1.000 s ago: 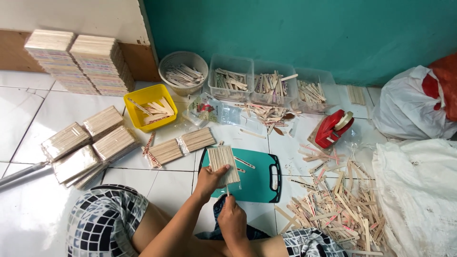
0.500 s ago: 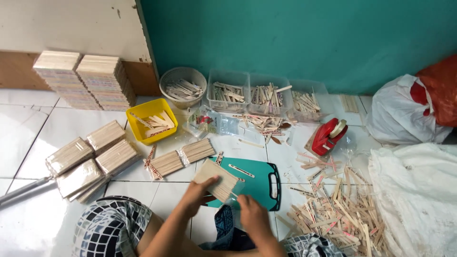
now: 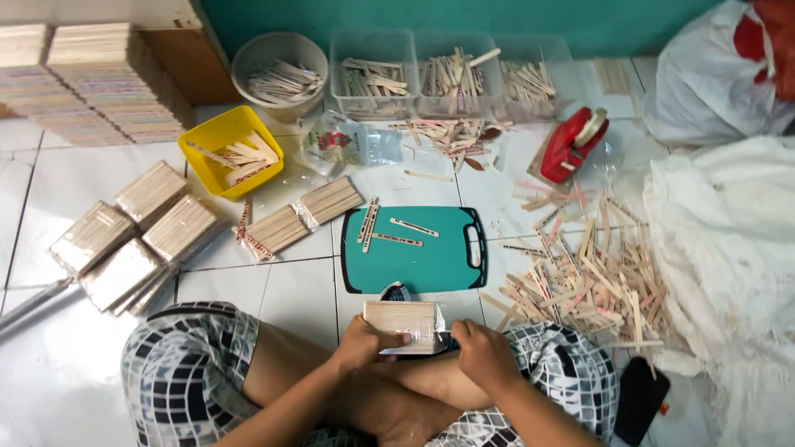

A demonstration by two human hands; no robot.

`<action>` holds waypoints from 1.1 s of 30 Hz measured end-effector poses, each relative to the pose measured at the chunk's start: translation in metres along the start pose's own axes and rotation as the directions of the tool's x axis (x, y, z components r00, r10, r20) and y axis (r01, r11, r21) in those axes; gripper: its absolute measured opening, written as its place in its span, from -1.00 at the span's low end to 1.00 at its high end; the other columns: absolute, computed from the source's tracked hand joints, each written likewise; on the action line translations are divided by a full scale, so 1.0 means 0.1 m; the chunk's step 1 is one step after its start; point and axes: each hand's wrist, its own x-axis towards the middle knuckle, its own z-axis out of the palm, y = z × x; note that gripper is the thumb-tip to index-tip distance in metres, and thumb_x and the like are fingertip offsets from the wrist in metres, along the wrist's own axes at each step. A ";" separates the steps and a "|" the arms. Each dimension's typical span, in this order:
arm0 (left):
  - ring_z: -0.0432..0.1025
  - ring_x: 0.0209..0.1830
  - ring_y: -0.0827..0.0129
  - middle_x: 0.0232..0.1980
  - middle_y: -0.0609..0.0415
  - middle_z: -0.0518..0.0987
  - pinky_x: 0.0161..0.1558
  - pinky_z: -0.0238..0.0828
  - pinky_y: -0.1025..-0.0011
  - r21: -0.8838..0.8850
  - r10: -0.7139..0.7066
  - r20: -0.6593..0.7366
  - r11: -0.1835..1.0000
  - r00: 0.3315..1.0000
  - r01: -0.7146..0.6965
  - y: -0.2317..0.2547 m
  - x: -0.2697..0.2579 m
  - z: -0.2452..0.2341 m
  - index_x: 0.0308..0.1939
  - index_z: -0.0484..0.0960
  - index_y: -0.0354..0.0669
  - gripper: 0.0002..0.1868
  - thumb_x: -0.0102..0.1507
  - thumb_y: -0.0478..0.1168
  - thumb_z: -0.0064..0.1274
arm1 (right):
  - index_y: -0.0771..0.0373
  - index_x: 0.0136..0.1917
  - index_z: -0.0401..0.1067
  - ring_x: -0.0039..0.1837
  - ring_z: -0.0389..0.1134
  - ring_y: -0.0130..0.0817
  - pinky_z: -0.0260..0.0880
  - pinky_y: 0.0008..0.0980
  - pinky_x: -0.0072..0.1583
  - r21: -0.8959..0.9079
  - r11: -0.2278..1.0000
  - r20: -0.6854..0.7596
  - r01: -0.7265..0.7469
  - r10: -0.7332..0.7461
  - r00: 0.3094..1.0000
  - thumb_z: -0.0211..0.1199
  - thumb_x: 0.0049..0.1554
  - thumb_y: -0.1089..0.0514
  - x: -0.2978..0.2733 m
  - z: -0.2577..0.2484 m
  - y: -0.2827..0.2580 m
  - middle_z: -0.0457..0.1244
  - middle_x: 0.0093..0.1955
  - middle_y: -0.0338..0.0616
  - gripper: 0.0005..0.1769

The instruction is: Bundling small wooden sticks together using adhesive tape on a cutting board.

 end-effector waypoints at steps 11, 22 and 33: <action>0.46 -0.30 0.33 -0.24 -0.07 0.68 -0.42 0.34 0.46 -0.033 -0.051 -0.037 0.998 0.998 0.050 0.22 -0.16 0.22 -0.10 0.72 -0.39 -0.74 0.11 -0.45 0.28 | 0.15 -0.21 0.28 -0.35 0.33 -0.13 0.32 -0.13 -0.27 0.055 0.997 -0.106 -0.059 0.064 0.992 0.12 -0.14 0.39 0.06 -0.18 -0.07 0.25 -0.35 -0.19 -0.78; 0.45 -0.35 0.39 -0.23 -0.04 0.69 -0.50 0.31 0.55 0.005 -0.072 -0.008 0.997 0.997 0.072 0.28 -0.16 0.44 -0.03 0.73 -0.33 -0.66 0.10 -0.46 0.29 | 0.26 -0.17 0.37 -0.42 0.28 -0.16 0.29 -0.22 -0.35 0.024 1.000 -0.126 -0.016 0.019 0.992 0.13 -0.21 0.39 0.06 -0.26 -0.08 0.26 -0.37 -0.12 -0.74; 0.53 -0.30 0.17 -0.18 -0.23 0.70 -0.42 0.44 0.39 0.001 0.024 -0.078 1.000 0.997 -0.024 0.46 0.01 0.27 -0.01 0.67 -0.44 -0.67 0.17 -0.35 0.29 | 0.21 0.23 0.32 -0.03 0.42 0.02 0.41 -0.03 -0.04 0.311 0.917 0.123 -0.251 0.223 0.967 -0.01 0.14 0.28 0.22 -0.11 -0.01 0.36 0.05 -0.04 -0.63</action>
